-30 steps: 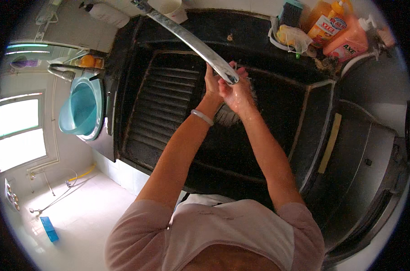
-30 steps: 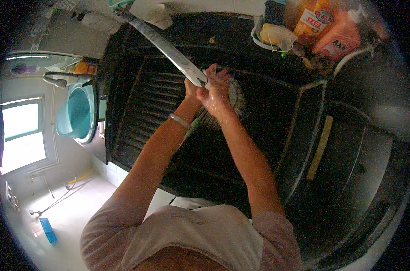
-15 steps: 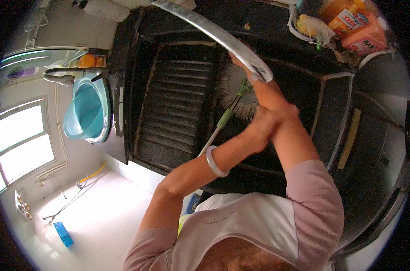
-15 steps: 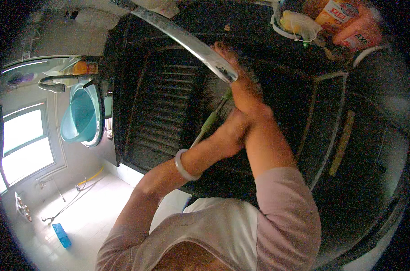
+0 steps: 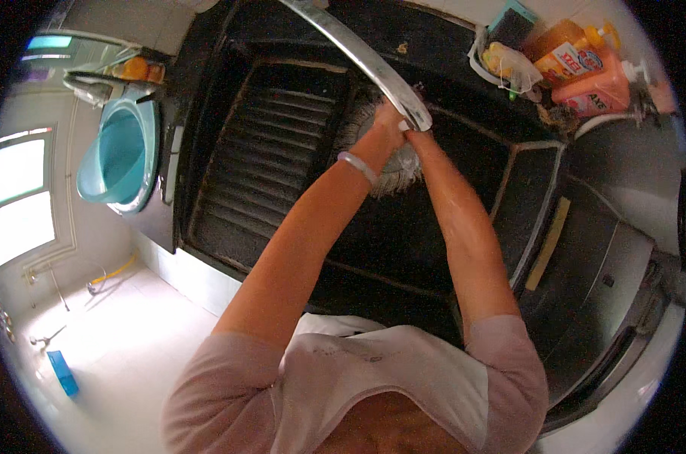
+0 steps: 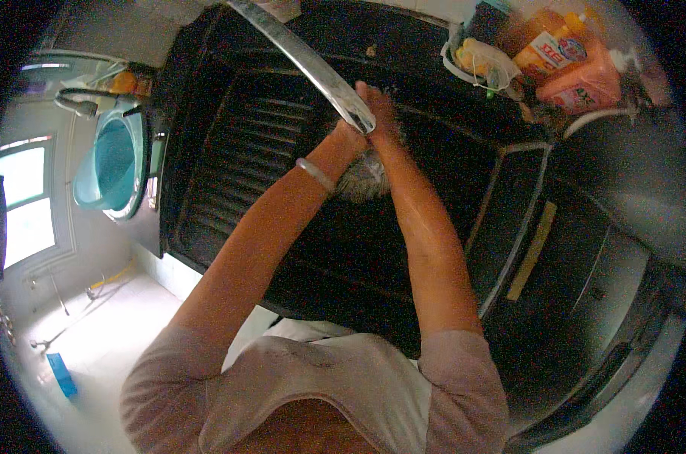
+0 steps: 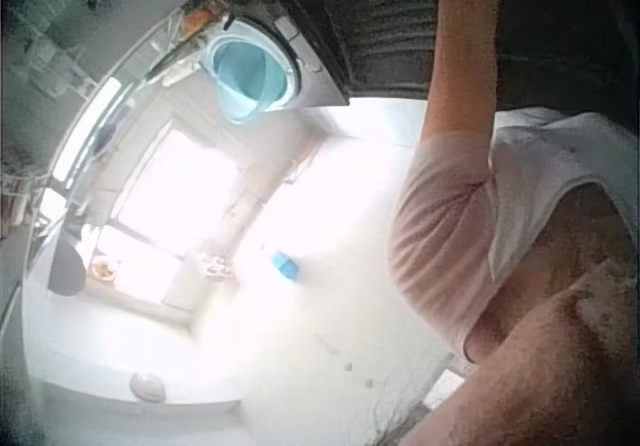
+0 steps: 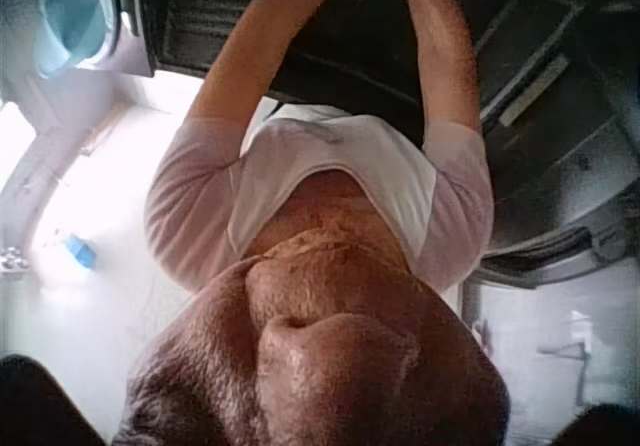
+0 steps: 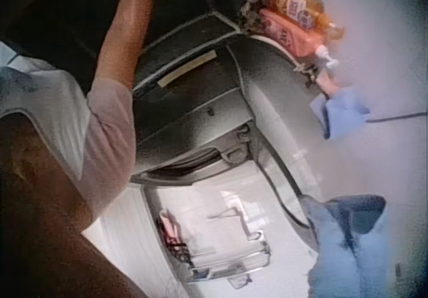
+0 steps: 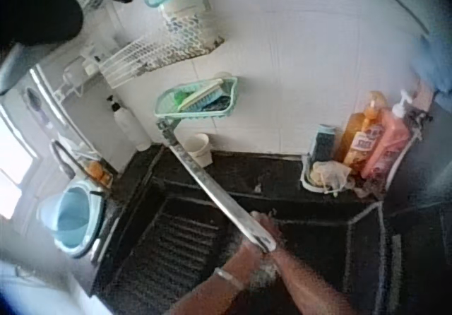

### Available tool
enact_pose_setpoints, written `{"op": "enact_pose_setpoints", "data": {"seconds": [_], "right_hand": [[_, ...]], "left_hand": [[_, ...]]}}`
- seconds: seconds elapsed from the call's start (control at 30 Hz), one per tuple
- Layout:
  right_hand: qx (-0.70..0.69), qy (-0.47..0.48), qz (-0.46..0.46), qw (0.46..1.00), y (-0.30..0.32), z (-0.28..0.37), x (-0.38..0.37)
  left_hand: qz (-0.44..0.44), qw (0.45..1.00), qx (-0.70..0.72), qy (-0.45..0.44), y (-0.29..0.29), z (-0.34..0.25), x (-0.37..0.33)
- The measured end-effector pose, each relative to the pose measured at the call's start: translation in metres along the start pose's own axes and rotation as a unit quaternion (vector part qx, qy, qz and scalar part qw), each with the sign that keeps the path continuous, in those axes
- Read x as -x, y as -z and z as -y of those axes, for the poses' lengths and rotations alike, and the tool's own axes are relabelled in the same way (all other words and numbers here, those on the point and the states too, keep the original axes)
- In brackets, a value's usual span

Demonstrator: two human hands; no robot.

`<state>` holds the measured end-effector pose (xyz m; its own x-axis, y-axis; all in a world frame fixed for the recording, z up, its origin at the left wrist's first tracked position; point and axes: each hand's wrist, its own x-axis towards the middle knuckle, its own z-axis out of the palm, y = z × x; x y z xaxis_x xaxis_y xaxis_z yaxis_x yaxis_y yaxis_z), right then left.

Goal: The person cleans a mop head by holding it under a running faucet in a sink and rinsing it by hand.

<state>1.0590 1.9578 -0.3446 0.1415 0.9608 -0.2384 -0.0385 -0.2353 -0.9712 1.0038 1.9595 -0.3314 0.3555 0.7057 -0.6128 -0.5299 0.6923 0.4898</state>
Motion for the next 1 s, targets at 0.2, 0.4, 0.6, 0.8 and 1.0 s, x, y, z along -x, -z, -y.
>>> {"op": "enact_pose_setpoints", "data": {"seconds": [0.2,0.4,0.6,0.8,1.0], "right_hand": [[0.1,0.125,-0.034,0.986,0.006,0.017,0.055],[0.236,0.432,-0.117,0.863,0.018,0.036,0.071],[0.398,0.374,0.054,0.836,0.017,0.038,0.086],[0.131,0.347,0.085,0.925,-0.013,0.058,0.103],[0.113,0.521,0.041,0.845,-0.042,0.091,0.137]], "left_hand": [[0.077,0.983,0.145,0.085,0.005,-0.004,-0.027],[0.017,0.416,0.832,0.366,0.028,0.035,-0.037],[-0.053,0.276,0.873,0.399,0.034,0.047,-0.048],[-0.07,0.307,0.864,0.393,0.03,0.047,-0.059],[-0.125,-0.091,0.914,0.374,0.014,0.046,-0.033]]}}
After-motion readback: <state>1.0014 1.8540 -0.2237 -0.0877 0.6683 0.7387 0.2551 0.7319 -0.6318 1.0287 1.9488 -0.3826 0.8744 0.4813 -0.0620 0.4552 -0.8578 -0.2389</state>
